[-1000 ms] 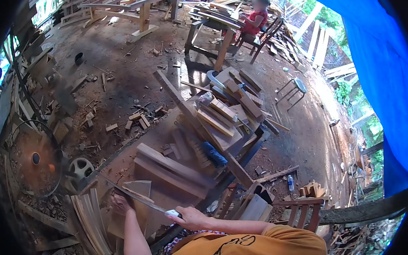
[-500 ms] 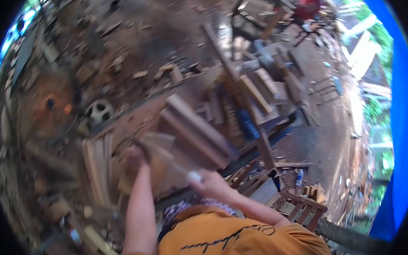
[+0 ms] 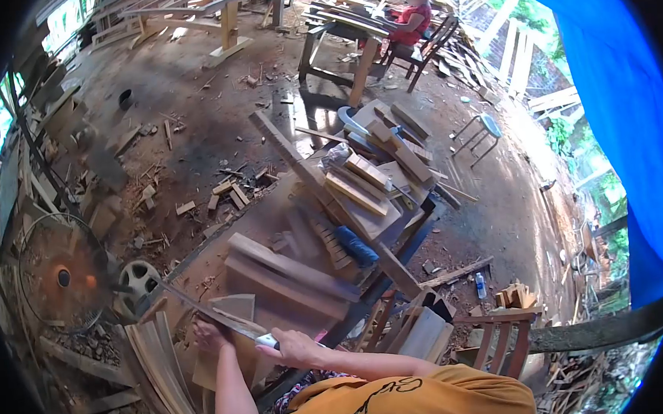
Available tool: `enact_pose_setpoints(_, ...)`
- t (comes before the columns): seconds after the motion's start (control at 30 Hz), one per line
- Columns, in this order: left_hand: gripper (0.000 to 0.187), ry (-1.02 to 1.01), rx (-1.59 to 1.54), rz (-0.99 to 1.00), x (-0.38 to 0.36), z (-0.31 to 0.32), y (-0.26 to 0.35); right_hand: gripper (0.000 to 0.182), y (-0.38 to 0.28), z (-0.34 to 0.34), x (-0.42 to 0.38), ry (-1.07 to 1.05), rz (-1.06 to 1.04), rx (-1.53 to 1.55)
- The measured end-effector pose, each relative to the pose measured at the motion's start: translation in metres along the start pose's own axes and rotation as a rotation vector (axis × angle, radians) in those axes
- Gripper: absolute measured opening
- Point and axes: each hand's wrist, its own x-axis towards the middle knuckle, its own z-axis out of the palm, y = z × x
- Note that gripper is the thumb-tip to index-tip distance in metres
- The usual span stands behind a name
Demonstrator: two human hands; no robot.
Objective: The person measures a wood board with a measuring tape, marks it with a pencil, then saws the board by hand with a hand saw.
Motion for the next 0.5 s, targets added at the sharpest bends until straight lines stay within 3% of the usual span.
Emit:
enact_pose_setpoints(0.07,0.036,-0.199,0.126,-0.076,0.003,-0.001,-0.006,0.066,0.004,-0.002,0.003,-0.003,-0.019,-0.009)
enact_pose_setpoints(0.17,0.034,-0.016,0.214,-0.065,-0.01,-0.017,0.013,0.058,0.017,-0.001,0.008,-0.003,-0.021,0.045)
enact_pose_setpoints(0.2,0.032,-0.119,0.233,-0.133,-0.003,-0.009,0.01,0.062,0.021,0.003,0.007,-0.007,-0.023,0.09)
enact_pose_setpoints(0.23,0.032,-0.123,0.232,-0.134,0.002,0.029,0.001,0.065,0.026,0.005,0.005,-0.012,-0.025,0.132)
enact_pose_setpoints(0.3,0.032,0.121,0.011,-0.07,0.006,0.106,-0.051,0.066,0.022,-0.01,-0.021,-0.035,0.01,0.099)
enact_pose_setpoints(0.33,0.032,0.126,0.015,-0.065,0.006,0.061,-0.02,0.066,0.022,-0.018,-0.033,-0.05,0.043,0.075)
enact_pose_setpoints(0.4,0.032,-0.153,0.188,-0.18,-0.007,-0.066,0.049,0.066,0.05,-0.018,-0.058,-0.029,0.03,0.061)
enact_pose_setpoints(0.5,0.03,0.006,0.067,-0.117,-0.006,-0.001,0.006,0.065,0.038,-0.021,-0.053,-0.018,0.053,0.035)
